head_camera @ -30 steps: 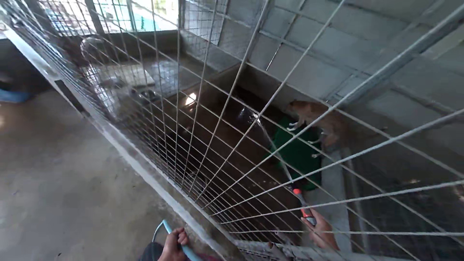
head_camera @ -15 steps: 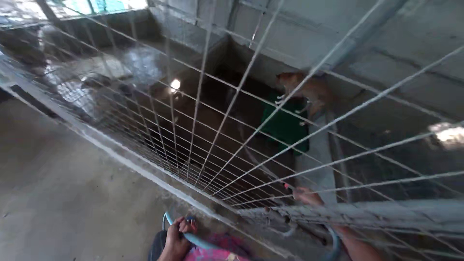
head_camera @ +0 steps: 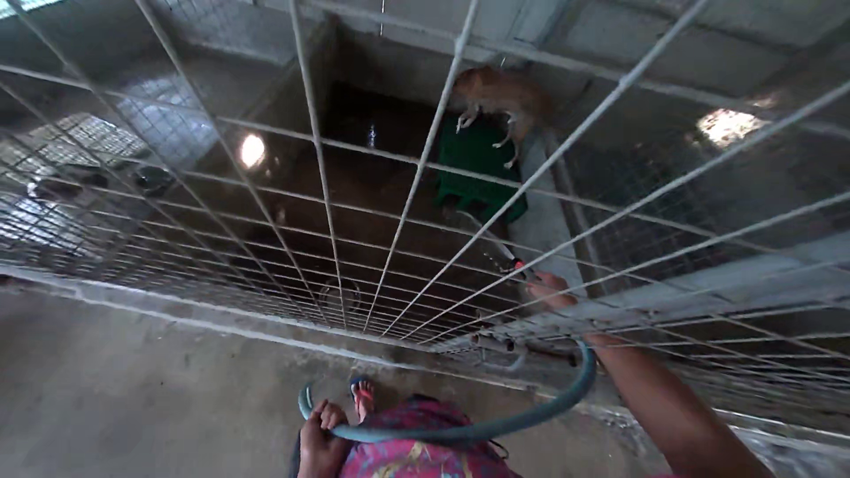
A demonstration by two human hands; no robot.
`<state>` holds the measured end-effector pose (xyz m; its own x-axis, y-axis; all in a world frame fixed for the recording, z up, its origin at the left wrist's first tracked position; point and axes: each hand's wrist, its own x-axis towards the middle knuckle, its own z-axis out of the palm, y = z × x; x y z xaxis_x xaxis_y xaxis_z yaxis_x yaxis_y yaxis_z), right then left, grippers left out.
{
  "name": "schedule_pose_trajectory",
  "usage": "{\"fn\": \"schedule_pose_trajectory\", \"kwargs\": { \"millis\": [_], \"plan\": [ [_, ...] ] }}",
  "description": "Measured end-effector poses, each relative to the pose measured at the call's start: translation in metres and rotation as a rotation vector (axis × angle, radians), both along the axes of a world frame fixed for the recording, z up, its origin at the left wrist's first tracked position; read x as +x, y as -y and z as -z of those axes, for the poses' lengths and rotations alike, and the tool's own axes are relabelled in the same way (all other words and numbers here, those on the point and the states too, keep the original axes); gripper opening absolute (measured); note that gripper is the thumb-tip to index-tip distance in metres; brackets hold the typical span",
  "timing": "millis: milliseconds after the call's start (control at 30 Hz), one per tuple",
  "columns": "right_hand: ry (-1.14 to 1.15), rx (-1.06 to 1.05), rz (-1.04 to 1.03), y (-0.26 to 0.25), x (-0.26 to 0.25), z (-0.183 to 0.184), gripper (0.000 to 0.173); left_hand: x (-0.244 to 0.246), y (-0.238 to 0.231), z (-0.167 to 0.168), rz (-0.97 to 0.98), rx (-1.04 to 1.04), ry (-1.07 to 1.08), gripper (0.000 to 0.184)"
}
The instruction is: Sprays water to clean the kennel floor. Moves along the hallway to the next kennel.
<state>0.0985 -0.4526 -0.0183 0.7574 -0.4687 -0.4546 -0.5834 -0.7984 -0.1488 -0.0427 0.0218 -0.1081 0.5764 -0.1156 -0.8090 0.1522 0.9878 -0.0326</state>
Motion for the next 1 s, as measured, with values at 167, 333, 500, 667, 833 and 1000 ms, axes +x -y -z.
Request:
{"fn": "schedule_pose_trajectory", "kwargs": {
  "millis": [167,333,500,667,833,1000],
  "plan": [
    [0.013,0.017,0.047,-0.005,0.001,-0.004,0.044,0.002,-0.002,0.001,-0.023,0.021,-0.009,0.053],
    [-0.068,-0.014,0.036,0.004,0.002,0.006,0.040,0.001,-0.002,0.000,-0.045,0.027,-0.009,0.052],
    [-0.048,-0.159,0.070,0.013,-0.009,0.021,0.043,0.001,-0.004,0.002,-0.057,0.019,-0.020,0.054],
    [-0.143,-0.121,0.132,-0.014,-0.001,-0.019,0.046,-0.002,-0.007,0.005,-0.049,-0.002,0.027,0.057],
    [-0.005,-0.134,0.133,-0.003,-0.002,-0.003,0.043,-0.004,-0.009,0.004,-0.072,-0.001,0.024,0.056],
    [-0.152,-0.138,-0.036,0.031,-0.002,0.031,0.042,-0.004,-0.011,0.005,-0.092,-0.008,0.002,0.055]
  ]
}}
